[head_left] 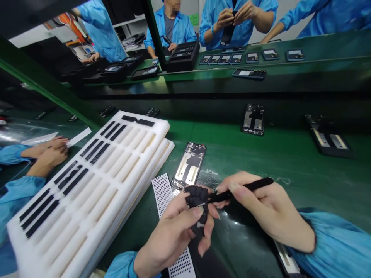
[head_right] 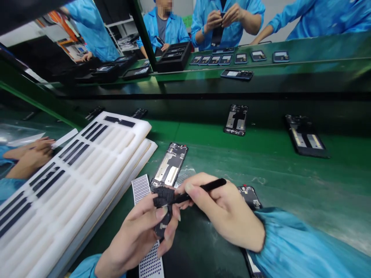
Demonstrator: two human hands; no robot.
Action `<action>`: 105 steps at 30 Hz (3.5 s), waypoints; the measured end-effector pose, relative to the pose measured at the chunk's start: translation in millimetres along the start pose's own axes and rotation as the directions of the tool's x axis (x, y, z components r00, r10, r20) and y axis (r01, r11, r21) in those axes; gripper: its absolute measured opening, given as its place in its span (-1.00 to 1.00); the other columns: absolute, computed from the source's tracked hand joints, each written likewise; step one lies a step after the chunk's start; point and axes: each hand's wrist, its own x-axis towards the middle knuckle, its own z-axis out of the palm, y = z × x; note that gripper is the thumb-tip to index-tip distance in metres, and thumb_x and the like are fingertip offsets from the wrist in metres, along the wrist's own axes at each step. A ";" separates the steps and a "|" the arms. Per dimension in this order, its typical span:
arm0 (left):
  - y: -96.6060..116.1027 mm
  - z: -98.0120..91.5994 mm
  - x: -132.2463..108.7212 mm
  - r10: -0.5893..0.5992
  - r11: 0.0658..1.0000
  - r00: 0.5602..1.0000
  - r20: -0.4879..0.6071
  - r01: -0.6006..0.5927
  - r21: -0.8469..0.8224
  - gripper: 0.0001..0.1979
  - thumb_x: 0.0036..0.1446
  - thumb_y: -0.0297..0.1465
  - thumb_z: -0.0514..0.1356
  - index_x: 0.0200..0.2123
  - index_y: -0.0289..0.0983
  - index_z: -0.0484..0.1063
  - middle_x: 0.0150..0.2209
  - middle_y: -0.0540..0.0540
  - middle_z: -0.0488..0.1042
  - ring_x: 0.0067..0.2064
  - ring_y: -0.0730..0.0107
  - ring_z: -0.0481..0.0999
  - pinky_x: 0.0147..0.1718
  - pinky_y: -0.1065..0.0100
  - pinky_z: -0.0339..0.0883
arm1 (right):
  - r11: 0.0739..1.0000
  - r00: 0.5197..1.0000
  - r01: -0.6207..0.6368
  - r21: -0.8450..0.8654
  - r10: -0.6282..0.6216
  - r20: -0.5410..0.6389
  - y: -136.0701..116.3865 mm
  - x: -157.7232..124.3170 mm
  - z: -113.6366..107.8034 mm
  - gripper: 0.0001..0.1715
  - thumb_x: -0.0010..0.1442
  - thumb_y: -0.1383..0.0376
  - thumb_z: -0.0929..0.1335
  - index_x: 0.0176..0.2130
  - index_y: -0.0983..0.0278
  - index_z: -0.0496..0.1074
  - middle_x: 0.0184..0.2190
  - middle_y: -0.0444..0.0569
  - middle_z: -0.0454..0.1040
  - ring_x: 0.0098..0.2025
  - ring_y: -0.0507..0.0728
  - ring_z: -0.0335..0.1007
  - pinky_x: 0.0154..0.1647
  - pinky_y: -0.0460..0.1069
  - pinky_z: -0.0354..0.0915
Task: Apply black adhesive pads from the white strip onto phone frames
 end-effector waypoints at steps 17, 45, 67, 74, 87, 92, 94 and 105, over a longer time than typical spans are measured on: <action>-2.5 -0.3 -2.3 0.001 1.000 0.997 0.083 -0.004 0.030 -0.81 0.38 -0.44 0.06 -0.08 -0.31 0.46 -0.39 -0.08 0.42 -0.53 0.57 0.36 -0.56 0.54 0.29 | 0.993 0.995 0.087 -0.078 -0.083 0.054 11.0 -0.2 -1.3 -0.76 0.41 0.25 0.30 -0.19 0.16 0.59 -0.30 -0.05 0.62 -0.27 0.08 0.61 -0.23 -0.12 0.52; -54.1 -31.3 -151.9 -0.005 -0.657 0.987 0.163 -0.127 0.743 -0.50 0.36 -0.48 -0.02 0.34 -0.26 0.21 0.39 -0.09 0.20 -0.18 0.23 0.45 -0.32 0.22 0.40 | 0.946 0.850 0.109 -0.306 0.071 0.522 37.2 -59.3 45.4 -0.80 0.38 0.38 0.28 -0.10 0.23 0.49 -0.27 0.00 0.59 -0.23 0.12 0.56 -0.20 -0.03 0.44; -56.4 -31.9 -146.6 -0.080 -0.685 0.992 0.102 -0.129 0.717 -0.41 0.32 -0.62 -0.13 0.38 -0.23 0.12 0.36 0.01 0.25 -0.09 0.27 0.48 -0.29 0.29 0.50 | 0.964 0.803 0.166 -0.207 -0.011 0.596 42.1 -55.3 42.2 -0.76 0.43 0.38 0.24 -0.09 0.30 0.48 -0.32 0.06 0.57 -0.24 0.13 0.52 -0.26 -0.01 0.42; -61.9 -35.8 -147.0 -0.059 -0.701 0.986 0.155 -0.151 0.697 -0.44 0.33 -0.60 -0.14 0.36 -0.26 0.16 0.34 -0.04 0.29 -0.08 0.25 0.50 -0.32 0.29 0.53 | 0.968 0.812 0.164 -0.191 -0.022 0.584 42.6 -55.0 41.5 -0.79 0.41 0.39 0.25 -0.10 0.31 0.48 -0.35 0.04 0.55 -0.25 0.13 0.51 -0.25 -0.01 0.42; -58.7 -37.8 -146.2 -0.075 -0.676 0.980 0.185 -0.186 0.713 -0.37 0.22 -0.67 -0.11 0.35 -0.33 0.16 0.33 -0.15 0.29 -0.18 0.25 0.54 -0.42 0.30 0.52 | 0.971 0.806 0.105 -0.213 0.042 0.591 42.2 -52.7 41.1 -0.80 0.39 0.43 0.27 -0.08 0.30 0.48 -0.26 0.02 0.57 -0.24 0.10 0.49 -0.22 -0.02 0.38; -54.9 -34.8 -146.6 -0.089 -0.666 0.984 0.156 -0.176 0.725 -0.32 0.17 -0.70 -0.10 0.36 -0.32 0.14 0.31 -0.14 0.33 -0.14 0.20 0.54 -0.35 0.25 0.55 | 0.978 0.781 0.133 -0.162 -0.003 0.625 41.3 -48.8 38.6 -0.79 0.39 0.45 0.27 -0.09 0.35 0.49 -0.28 0.04 0.56 -0.26 0.09 0.44 -0.25 -0.02 0.35; -53.9 -34.9 -146.1 -0.074 -0.654 0.985 0.155 -0.165 0.738 -0.32 0.17 -0.69 -0.10 0.36 -0.33 0.16 0.32 -0.15 0.32 -0.14 0.20 0.54 -0.34 0.25 0.56 | 0.971 0.769 0.190 -0.143 -0.057 0.637 43.1 -50.0 40.0 -0.77 0.40 0.45 0.26 -0.08 0.36 0.49 -0.31 0.05 0.56 -0.26 0.11 0.44 -0.24 0.00 0.36; -61.3 -50.8 -151.0 0.421 -0.206 0.907 0.013 0.082 0.975 -0.61 0.38 -0.45 -0.02 0.20 -0.16 0.35 0.06 -0.11 0.56 -0.03 0.34 0.60 -0.09 0.44 0.52 | 0.841 0.867 0.468 -0.273 -0.377 0.326 21.9 -65.0 -6.7 -0.67 0.45 0.34 0.23 0.09 0.29 0.49 -0.19 0.06 0.67 -0.15 0.15 0.60 -0.12 0.04 0.51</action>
